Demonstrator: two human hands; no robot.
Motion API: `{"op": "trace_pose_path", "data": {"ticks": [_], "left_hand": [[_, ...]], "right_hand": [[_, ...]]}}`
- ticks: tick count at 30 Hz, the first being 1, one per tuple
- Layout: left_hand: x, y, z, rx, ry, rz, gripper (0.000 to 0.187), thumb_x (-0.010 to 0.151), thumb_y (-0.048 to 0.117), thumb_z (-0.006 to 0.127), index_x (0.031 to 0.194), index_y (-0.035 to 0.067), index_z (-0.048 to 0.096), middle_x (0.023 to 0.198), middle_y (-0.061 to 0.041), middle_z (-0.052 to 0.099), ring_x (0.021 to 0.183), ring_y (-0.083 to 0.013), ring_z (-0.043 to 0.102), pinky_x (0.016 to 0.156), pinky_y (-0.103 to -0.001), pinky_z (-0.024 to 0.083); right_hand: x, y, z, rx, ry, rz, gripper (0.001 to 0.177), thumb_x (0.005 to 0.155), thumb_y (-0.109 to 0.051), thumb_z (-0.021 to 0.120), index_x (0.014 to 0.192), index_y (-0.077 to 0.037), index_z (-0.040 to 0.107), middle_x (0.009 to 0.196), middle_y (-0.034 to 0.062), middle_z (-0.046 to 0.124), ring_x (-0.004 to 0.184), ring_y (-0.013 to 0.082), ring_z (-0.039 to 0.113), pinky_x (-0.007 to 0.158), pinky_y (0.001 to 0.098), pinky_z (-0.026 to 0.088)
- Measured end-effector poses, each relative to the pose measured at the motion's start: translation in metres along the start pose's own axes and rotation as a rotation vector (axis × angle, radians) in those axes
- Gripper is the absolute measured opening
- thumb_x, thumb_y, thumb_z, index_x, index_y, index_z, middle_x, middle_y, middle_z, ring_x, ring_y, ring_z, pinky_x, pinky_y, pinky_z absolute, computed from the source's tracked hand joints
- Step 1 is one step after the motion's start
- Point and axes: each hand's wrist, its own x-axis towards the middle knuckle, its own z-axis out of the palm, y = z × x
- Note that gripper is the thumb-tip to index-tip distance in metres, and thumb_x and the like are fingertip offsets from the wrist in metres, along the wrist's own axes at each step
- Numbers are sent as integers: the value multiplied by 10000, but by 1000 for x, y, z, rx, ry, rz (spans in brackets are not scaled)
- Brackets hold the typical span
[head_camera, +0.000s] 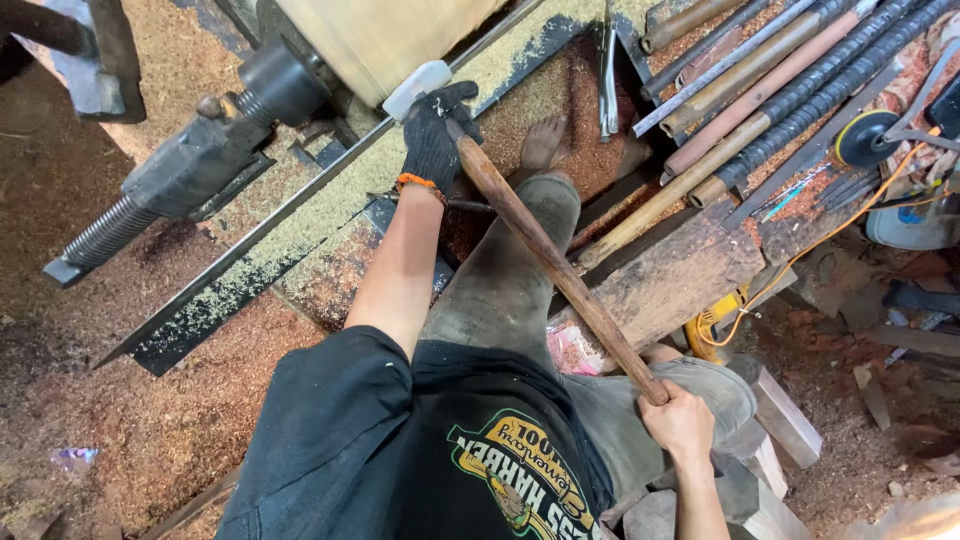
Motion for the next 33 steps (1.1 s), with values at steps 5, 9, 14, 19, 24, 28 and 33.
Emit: {"op": "trace_pose_path", "data": {"ticks": [5,9,14,19,24,28,33], "left_hand": [[19,-13,15,-36,-99,-45,359,1006,169,516,999,-95,758,648,-82,607,542,-210,567,491,-367,525],[5,0,40,9,-142,-74,466,1029,250,415,1008,-74,749,626,-82,617,514,-232,576,477,-375,523],[-5,11,33,-78,-188,-185,439,1046,232,414,1103,-70,728,657,-70,600,550,-216,590,519,-361,533],[2,6,-5,-125,-85,-169,390,1022,202,484,1098,-104,714,630,-88,615,509,-206,568,469,-358,509],[-6,14,-14,-36,-46,-115,328,981,129,531,1092,-123,707,702,-113,682,528,-197,565,468,-363,504],[-10,18,-5,-23,-43,-96,322,969,145,555,1033,-110,741,635,-96,620,501,-196,556,446,-347,497],[-13,21,-4,-18,-49,-106,333,973,151,546,1013,-105,757,611,-74,584,482,-206,550,441,-360,507]], "right_hand": [[1,0,-4,47,-1,31,310,774,-404,700,979,-194,800,874,200,762,891,420,727,852,501,573],[-1,5,1,21,-1,40,324,789,-420,711,991,-179,790,877,201,757,901,417,725,848,497,573],[-21,-4,-2,124,-54,13,316,773,-389,693,1008,-198,784,840,186,760,845,393,748,813,496,574],[-51,-22,15,73,-62,77,325,796,-445,697,949,-171,780,857,197,753,899,410,723,818,490,568],[-45,-28,14,30,-139,109,331,807,-447,690,950,-161,776,874,194,760,912,408,726,829,483,573],[-39,-29,13,10,-105,97,328,800,-430,680,983,-175,775,888,197,758,907,419,721,839,489,571],[-40,-29,8,22,-99,87,329,790,-421,678,997,-184,775,879,201,757,901,419,722,842,487,571]]}}
